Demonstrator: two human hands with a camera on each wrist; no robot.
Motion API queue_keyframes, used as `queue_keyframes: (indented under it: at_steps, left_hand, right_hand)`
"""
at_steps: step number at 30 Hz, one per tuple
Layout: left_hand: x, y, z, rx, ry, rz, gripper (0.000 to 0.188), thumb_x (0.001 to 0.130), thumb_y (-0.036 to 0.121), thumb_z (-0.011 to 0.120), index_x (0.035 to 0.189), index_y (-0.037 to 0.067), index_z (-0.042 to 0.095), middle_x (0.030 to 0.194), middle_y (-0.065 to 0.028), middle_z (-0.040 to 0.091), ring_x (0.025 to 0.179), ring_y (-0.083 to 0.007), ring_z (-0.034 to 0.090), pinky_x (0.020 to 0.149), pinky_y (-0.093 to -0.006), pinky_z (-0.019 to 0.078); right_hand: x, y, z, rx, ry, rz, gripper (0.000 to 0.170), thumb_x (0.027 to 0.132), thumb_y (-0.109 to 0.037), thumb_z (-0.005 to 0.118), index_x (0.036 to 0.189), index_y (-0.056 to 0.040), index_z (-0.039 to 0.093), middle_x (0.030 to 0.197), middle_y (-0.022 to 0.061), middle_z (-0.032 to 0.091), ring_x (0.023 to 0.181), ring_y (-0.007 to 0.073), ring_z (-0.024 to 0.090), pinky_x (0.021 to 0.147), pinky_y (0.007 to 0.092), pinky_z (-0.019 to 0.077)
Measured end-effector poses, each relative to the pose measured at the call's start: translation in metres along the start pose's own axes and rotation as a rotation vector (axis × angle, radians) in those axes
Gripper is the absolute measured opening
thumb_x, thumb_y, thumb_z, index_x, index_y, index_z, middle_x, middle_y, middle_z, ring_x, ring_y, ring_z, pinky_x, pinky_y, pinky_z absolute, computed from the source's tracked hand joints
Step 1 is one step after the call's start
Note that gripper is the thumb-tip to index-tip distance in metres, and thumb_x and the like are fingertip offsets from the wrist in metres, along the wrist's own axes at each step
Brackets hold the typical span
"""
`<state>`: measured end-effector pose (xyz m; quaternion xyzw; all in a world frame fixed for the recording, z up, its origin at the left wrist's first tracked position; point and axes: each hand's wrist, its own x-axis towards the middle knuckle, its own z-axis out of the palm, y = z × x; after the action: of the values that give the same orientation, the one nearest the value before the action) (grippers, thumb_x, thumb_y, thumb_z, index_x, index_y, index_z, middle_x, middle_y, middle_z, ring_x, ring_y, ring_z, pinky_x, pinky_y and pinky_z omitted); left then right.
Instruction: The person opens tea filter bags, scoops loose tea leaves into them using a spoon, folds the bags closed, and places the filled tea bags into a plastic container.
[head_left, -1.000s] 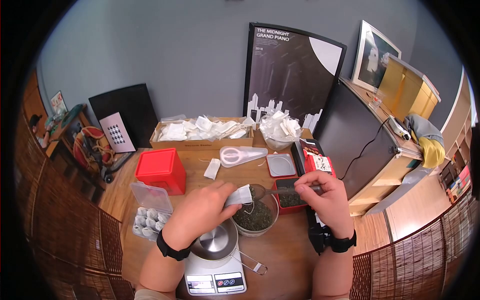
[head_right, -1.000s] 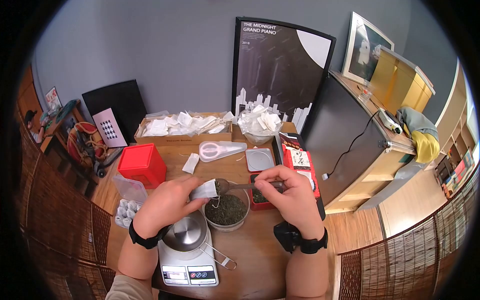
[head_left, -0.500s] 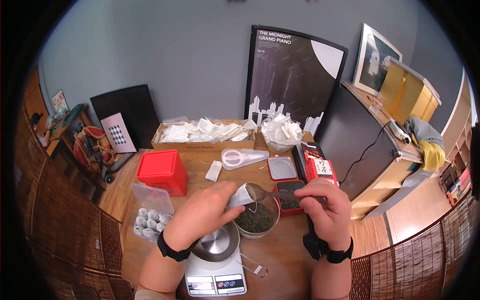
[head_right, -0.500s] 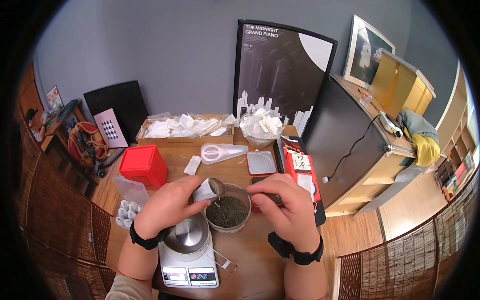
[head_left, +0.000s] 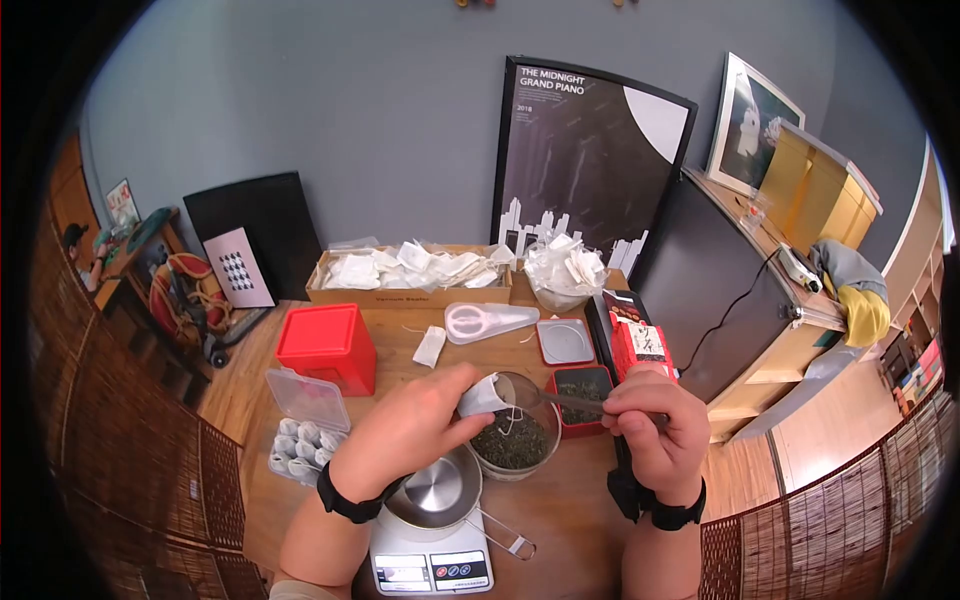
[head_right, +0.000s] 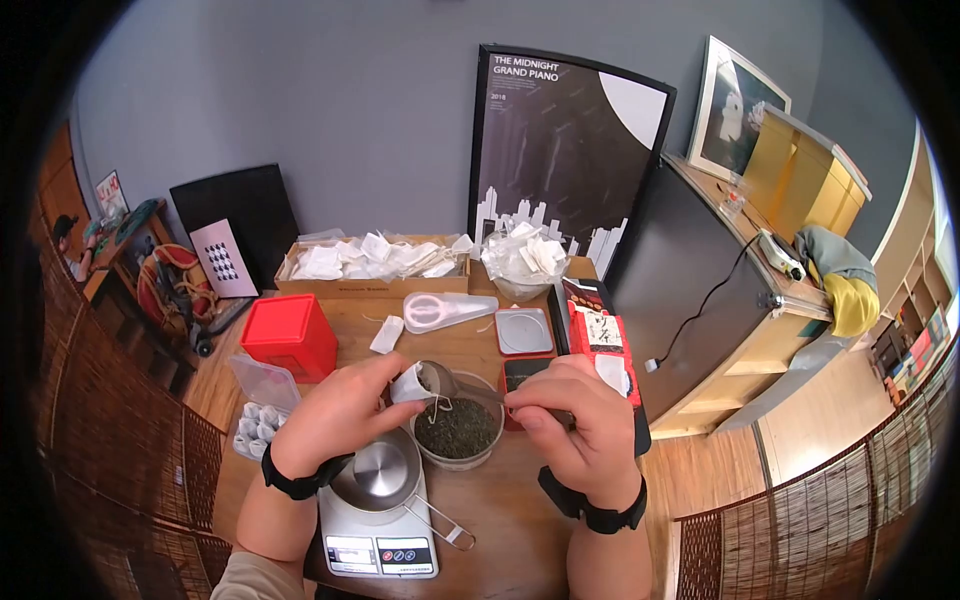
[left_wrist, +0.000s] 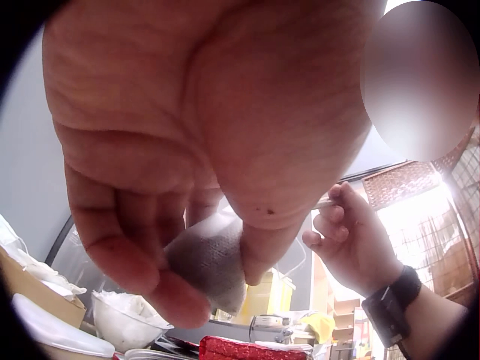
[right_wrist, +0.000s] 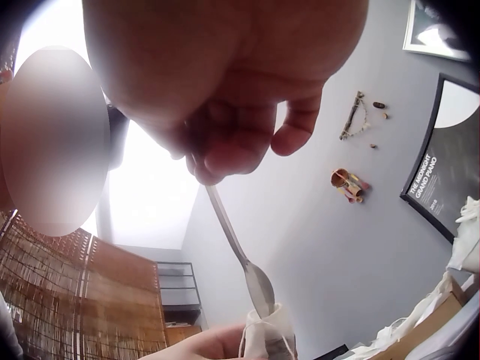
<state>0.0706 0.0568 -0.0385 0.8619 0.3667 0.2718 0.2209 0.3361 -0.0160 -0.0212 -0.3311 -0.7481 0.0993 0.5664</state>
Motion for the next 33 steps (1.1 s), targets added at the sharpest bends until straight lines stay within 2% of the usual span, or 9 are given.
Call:
queue_keyframes:
  at_steps: [3,8,10,15,19,23,26,30,33]
  left_hand:
    - [0.0,0.0,0.0,-0.011,0.006,-0.018,0.035,0.09,0.024,0.076,0.112,0.0,0.061,0.09,-0.0205,0.068,0.081,-0.038,0.069,0.071,-0.0434,0.0534]
    - [0.001,0.002,-0.002,-0.016,0.041,-0.062,0.034,0.09,0.024,0.076,0.109,0.001,0.061,0.089,-0.0204,0.068,0.082,-0.038,0.069,0.071,-0.0432,0.0531]
    - [0.001,0.002,-0.001,0.003,0.062,-0.059,0.033,0.09,0.024,0.076,0.109,0.001,0.06,0.088,-0.0203,0.069,0.082,-0.038,0.069,0.071,-0.0432,0.053]
    - [0.001,-0.001,0.0,0.009,0.067,-0.035,0.034,0.091,0.023,0.076,0.11,0.0,0.06,0.089,-0.0203,0.069,0.082,-0.0379,0.068,0.071,-0.0429,0.0531]
    - [0.001,0.001,-0.001,0.038,0.078,-0.038,0.035,0.09,0.024,0.076,0.11,0.0,0.06,0.089,-0.0204,0.068,0.082,-0.038,0.068,0.071,-0.043,0.0531]
    - [0.001,0.001,-0.001,0.054,0.067,-0.03,0.035,0.09,0.025,0.077,0.109,0.001,0.06,0.09,-0.0202,0.068,0.083,-0.0381,0.069,0.071,-0.043,0.0531]
    - [0.001,0.0,-0.001,0.056,0.067,-0.035,0.035,0.09,0.025,0.077,0.108,0.001,0.061,0.09,-0.0201,0.068,0.084,-0.0382,0.069,0.071,-0.043,0.0532]
    - [0.001,-0.001,0.0,0.04,0.069,-0.036,0.035,0.089,0.025,0.077,0.108,0.001,0.061,0.091,-0.02,0.069,0.084,-0.0384,0.069,0.071,-0.043,0.0531]
    - [0.0,0.001,-0.002,0.053,0.063,-0.037,0.035,0.089,0.025,0.077,0.109,0.001,0.061,0.091,-0.0201,0.069,0.084,-0.0382,0.069,0.071,-0.043,0.0531]
  right_hand:
    - [0.001,0.003,-0.003,0.026,0.086,-0.11,0.008,0.094,-0.007,0.067,0.098,0.0,0.07,0.082,0.0091,0.07,0.071,0.0186,0.062,0.072,0.0323,0.0488]
    - [-0.002,0.006,-0.007,0.111,0.216,-0.003,0.013,0.099,-0.007,0.061,0.095,0.0038,0.067,0.085,0.0103,0.068,0.073,0.0139,0.062,0.063,0.0254,0.0489]
    - [-0.002,0.003,-0.006,-0.022,0.143,0.267,0.013,0.099,-0.008,0.061,0.095,0.0027,0.067,0.085,0.0096,0.068,0.07,0.0146,0.062,0.064,0.027,0.0491]
    - [0.002,0.026,0.004,-0.218,-0.184,0.321,0.013,0.097,-0.014,0.065,0.101,-0.0024,0.069,0.094,0.0111,0.071,0.085,0.0301,0.065,0.078,0.0365,0.0508]
    - [0.003,0.029,0.019,-0.157,-0.376,0.412,0.017,0.098,-0.016,0.064,0.104,-0.0005,0.069,0.092,0.0143,0.07,0.084,0.0328,0.067,0.076,0.0403,0.0524]
    - [0.002,0.038,0.031,-0.147,-0.5,0.37,0.016,0.096,-0.014,0.065,0.102,-0.0004,0.071,0.093,0.0166,0.07,0.084,0.0354,0.067,0.075,0.0416,0.0532]
    - [-0.005,0.051,0.039,-0.131,-0.544,0.248,0.015,0.096,-0.013,0.066,0.101,0.0,0.072,0.093,0.0162,0.071,0.084,0.0355,0.067,0.076,0.0413,0.0534]
    - [-0.006,0.05,0.038,-0.083,-0.566,0.27,0.016,0.095,-0.013,0.066,0.102,-0.0002,0.073,0.093,0.0152,0.071,0.084,0.035,0.068,0.076,0.0412,0.0537]
    - [-0.001,0.041,0.028,-0.055,-0.633,0.322,0.015,0.096,-0.012,0.067,0.105,-0.0007,0.072,0.093,0.0126,0.071,0.087,0.0286,0.068,0.077,0.0366,0.0528]
